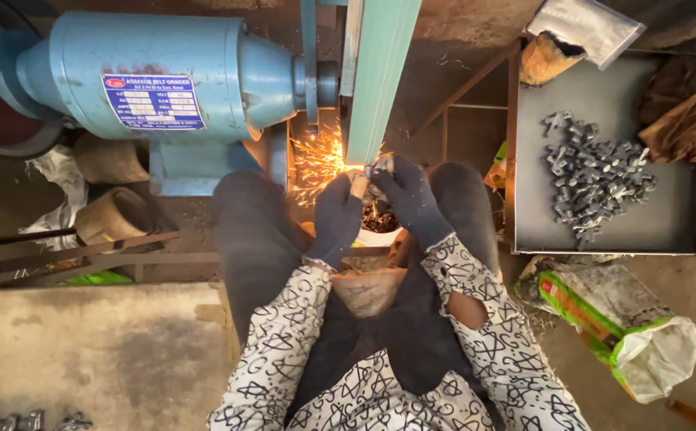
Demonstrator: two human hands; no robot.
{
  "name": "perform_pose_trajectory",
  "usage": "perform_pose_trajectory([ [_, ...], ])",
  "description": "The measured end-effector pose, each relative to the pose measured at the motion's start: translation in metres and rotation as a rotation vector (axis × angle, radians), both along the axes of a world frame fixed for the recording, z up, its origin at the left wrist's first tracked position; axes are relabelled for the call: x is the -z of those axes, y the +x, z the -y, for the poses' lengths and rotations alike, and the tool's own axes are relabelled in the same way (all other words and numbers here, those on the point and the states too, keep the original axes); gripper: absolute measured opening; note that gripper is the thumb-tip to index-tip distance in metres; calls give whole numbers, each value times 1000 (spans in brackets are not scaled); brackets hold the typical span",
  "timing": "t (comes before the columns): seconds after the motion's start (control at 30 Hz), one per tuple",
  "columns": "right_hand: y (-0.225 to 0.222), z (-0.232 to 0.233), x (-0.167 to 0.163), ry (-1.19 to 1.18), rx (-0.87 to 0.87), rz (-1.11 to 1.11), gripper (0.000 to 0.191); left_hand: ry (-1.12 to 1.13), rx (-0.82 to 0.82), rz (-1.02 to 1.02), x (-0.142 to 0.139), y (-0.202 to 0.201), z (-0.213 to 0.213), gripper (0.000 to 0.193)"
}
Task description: The person sits on the floor at a belt grinder and grinds small metal parts one at a time against the moving belt, producing sparks, then places the ground parts onto a metal tray beside them. They repeatedly take new parts from a container on their lap and set finished pieces on the tray.
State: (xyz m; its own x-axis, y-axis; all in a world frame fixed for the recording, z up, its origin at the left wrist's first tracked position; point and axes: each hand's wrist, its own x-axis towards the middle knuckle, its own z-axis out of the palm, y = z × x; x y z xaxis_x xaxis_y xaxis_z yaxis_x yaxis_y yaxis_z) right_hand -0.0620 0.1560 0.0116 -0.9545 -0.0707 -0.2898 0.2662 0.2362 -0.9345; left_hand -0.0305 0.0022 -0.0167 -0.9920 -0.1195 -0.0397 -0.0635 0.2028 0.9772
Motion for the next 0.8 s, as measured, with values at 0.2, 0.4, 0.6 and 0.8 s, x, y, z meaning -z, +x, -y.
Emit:
perform_pose_trajectory([
  [0.2, -2, 0, 4, -130, 83, -126, 14, 463, -62, 201, 8, -5, -14, 27],
  [0.4, -1, -5, -6, -52, 42, -144, 15, 305, 2, 81, 14, -7, -17, 25],
  [0.6, 29, -67, -45, 688, 129, -711, 25, -364, 481, 90, 4, 2, -6, 41],
  [0.8, -65, -203, -40, 1129, 295, -574, 52, -415, 664, 333, -10, 6, -15, 36],
])
